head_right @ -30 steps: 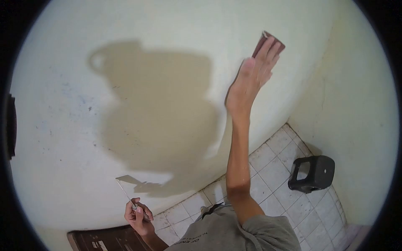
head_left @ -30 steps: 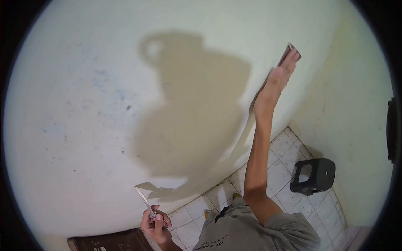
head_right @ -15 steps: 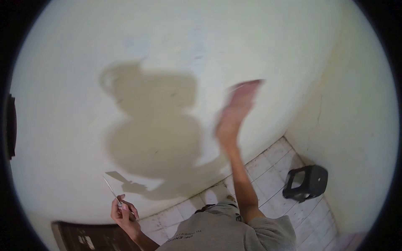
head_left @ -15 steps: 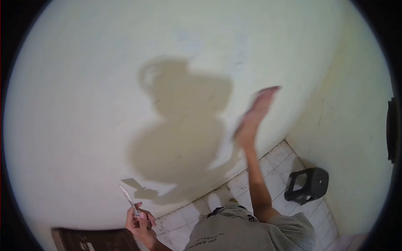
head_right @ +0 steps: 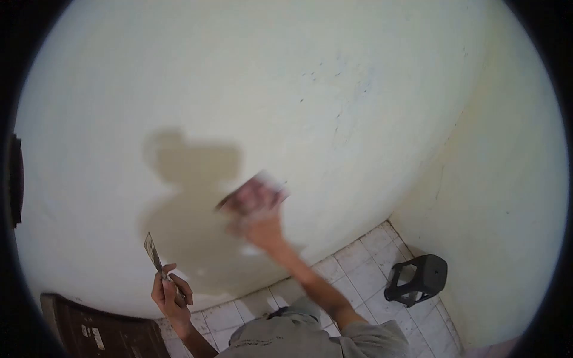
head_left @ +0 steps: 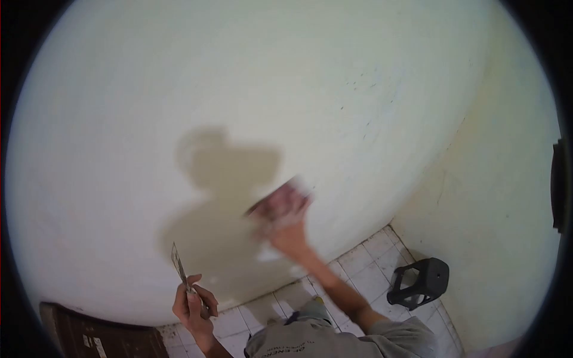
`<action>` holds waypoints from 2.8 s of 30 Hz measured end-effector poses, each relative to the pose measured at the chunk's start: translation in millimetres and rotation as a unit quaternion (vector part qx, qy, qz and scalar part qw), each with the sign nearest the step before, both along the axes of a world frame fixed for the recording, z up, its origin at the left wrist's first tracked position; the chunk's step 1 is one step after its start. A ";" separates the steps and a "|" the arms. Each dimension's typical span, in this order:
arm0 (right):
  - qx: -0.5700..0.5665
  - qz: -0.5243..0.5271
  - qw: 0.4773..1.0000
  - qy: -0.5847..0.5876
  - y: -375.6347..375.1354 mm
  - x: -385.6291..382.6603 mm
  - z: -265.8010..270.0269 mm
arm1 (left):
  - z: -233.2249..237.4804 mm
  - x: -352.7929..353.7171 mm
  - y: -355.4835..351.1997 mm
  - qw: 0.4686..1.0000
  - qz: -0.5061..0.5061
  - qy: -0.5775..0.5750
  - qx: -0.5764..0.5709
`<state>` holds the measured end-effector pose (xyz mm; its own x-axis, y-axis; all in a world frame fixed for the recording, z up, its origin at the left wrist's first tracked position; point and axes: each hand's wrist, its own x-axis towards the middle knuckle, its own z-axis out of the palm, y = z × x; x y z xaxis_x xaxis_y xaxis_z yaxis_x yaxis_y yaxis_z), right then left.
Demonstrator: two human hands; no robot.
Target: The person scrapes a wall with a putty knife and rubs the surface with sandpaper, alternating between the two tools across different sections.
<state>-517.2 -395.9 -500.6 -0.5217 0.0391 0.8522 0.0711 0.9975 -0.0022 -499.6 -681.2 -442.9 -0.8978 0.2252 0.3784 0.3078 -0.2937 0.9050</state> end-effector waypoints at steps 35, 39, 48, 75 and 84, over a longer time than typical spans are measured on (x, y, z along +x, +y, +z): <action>0.121 0.032 0.992 0.000 -4.0 -1.8 -32.1 | -10.4 5.4 -35.1 0.993 -0.001 0.022 -0.115; -0.080 -0.056 0.984 0.152 79.8 29.7 105.6 | -12.6 10.2 -53.5 0.990 0.061 0.012 -0.127; -0.123 -0.073 0.978 0.153 10.3 2.6 95.3 | -38.7 22.0 -47.0 0.993 0.061 -0.090 -0.034; 0.072 -0.021 0.996 -0.041 19.2 34.1 -20.2 | -46.0 -16.8 2.3 0.995 0.011 0.095 0.014; -0.101 -0.071 0.964 0.237 137.8 59.0 228.1 | -80.5 22.1 3.8 0.995 0.102 -0.021 0.002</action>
<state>-458.1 -258.1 -272.4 -0.0535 0.2718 0.9609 0.1510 0.9534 -0.2613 -477.5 -677.4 -523.4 -0.9400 0.0346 0.3393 0.3226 -0.2327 0.9175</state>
